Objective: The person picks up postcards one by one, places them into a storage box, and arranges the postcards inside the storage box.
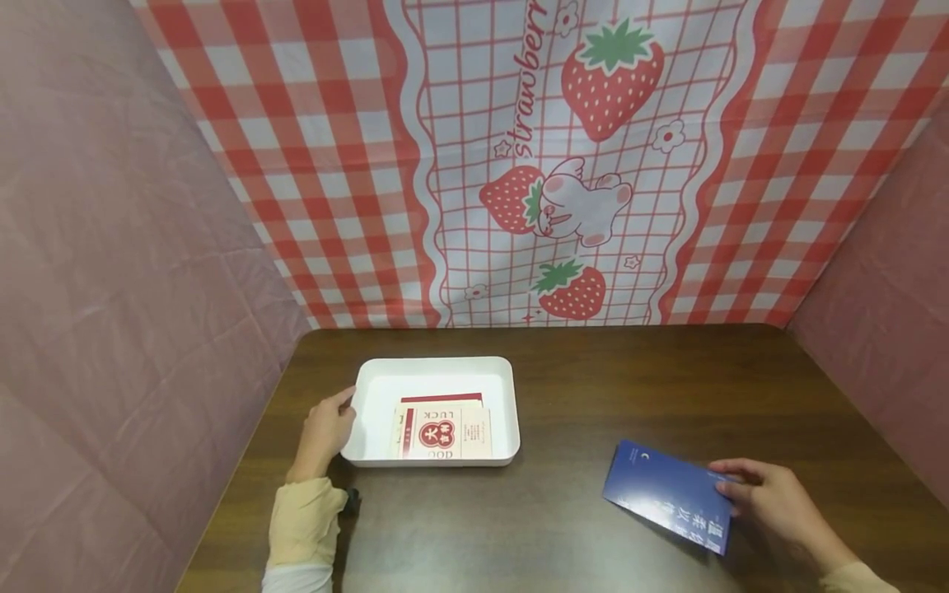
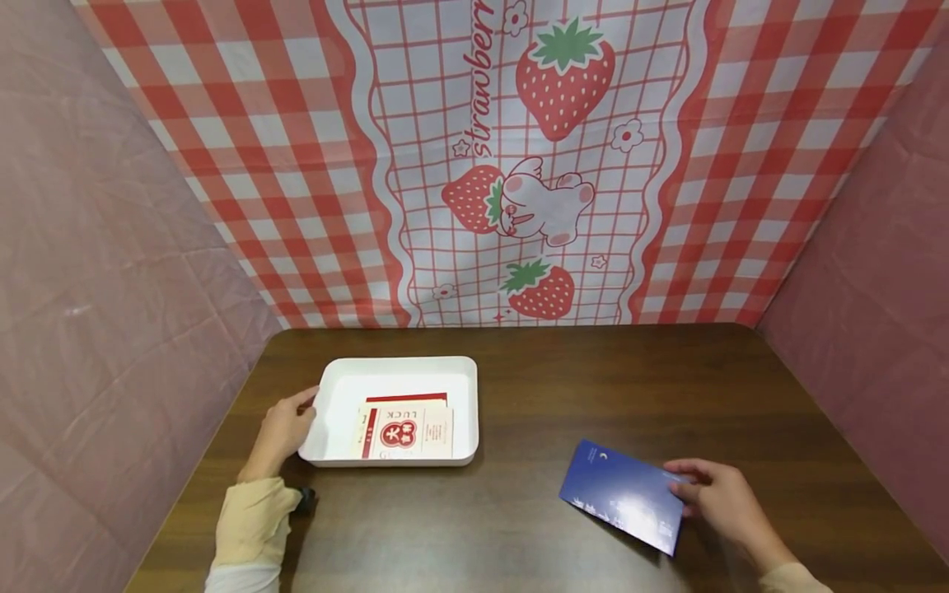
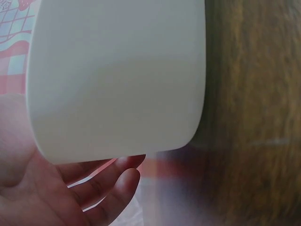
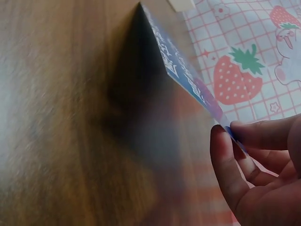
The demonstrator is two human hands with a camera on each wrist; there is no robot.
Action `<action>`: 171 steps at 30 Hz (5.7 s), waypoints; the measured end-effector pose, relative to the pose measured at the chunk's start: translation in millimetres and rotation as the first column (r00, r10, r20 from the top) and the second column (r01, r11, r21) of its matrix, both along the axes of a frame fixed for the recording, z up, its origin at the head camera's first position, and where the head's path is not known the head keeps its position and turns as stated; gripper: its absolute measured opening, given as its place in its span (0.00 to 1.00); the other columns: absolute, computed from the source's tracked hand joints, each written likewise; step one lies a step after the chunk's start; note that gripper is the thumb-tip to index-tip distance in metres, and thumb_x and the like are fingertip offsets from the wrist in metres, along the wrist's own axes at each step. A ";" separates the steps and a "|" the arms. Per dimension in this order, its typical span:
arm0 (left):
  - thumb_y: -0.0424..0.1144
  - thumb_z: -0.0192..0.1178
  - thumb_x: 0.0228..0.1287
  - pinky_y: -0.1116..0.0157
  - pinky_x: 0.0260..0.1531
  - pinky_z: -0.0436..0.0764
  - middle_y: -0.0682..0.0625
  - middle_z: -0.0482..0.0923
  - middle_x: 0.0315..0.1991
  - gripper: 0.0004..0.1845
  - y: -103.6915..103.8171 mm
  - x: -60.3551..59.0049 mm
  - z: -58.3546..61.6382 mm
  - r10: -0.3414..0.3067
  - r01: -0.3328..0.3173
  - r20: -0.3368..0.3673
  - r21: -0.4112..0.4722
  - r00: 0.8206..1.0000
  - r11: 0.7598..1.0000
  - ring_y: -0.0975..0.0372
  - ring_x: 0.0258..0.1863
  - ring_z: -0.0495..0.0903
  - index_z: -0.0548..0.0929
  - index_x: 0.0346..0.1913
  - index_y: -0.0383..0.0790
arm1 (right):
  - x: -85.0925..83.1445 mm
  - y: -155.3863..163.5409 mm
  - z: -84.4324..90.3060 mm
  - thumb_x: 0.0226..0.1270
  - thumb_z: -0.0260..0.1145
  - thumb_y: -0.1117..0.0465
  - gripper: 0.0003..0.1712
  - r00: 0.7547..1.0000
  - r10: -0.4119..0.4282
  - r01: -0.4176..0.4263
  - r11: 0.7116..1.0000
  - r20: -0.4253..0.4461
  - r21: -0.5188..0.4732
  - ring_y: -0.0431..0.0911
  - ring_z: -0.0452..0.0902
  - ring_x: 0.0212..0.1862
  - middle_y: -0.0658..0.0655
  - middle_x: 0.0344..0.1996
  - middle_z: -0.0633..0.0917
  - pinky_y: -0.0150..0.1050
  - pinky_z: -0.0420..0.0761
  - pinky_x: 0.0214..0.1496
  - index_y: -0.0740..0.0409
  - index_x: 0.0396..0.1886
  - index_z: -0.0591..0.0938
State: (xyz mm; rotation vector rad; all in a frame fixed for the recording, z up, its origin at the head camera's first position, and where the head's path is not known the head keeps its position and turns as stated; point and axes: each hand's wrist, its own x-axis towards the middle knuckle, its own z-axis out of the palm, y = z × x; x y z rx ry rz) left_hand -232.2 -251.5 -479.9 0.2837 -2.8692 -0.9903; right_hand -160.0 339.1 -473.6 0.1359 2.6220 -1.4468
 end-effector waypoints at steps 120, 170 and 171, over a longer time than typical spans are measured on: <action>0.34 0.47 0.65 0.48 0.45 0.76 0.36 0.81 0.52 0.25 2.3 -1.1 0.0 0.022 -0.022 0.025 -0.012 0.999 1.000 0.49 0.41 0.76 0.75 0.65 0.37 | -109.1 -199.8 53.3 0.66 0.61 0.71 0.21 0.987 0.158 -0.140 0.853 -0.007 -0.502 0.38 0.80 0.25 0.48 0.28 0.85 0.34 0.83 0.30 0.80 0.55 0.74; 0.33 0.47 0.66 0.51 0.45 0.75 0.36 0.81 0.54 0.25 3.3 -2.6 -1.1 0.052 -0.052 0.039 0.006 0.998 0.999 0.50 0.42 0.76 0.74 0.65 0.37 | -123.4 -285.9 23.1 0.58 0.62 0.76 0.12 0.969 0.241 -0.243 0.918 -0.044 -0.313 0.39 0.73 0.21 0.54 0.22 0.82 0.33 0.79 0.21 0.75 0.43 0.83; 0.33 0.47 0.66 0.51 0.45 0.75 0.36 0.81 0.54 0.25 3.2 -2.8 -1.2 0.052 -0.052 0.040 0.005 0.998 0.999 0.50 0.41 0.76 0.74 0.65 0.37 | -122.3 -287.2 22.9 0.58 0.63 0.76 0.12 0.965 0.255 -0.261 0.923 -0.059 -0.283 0.39 0.73 0.20 0.54 0.22 0.82 0.35 0.79 0.21 0.75 0.42 0.83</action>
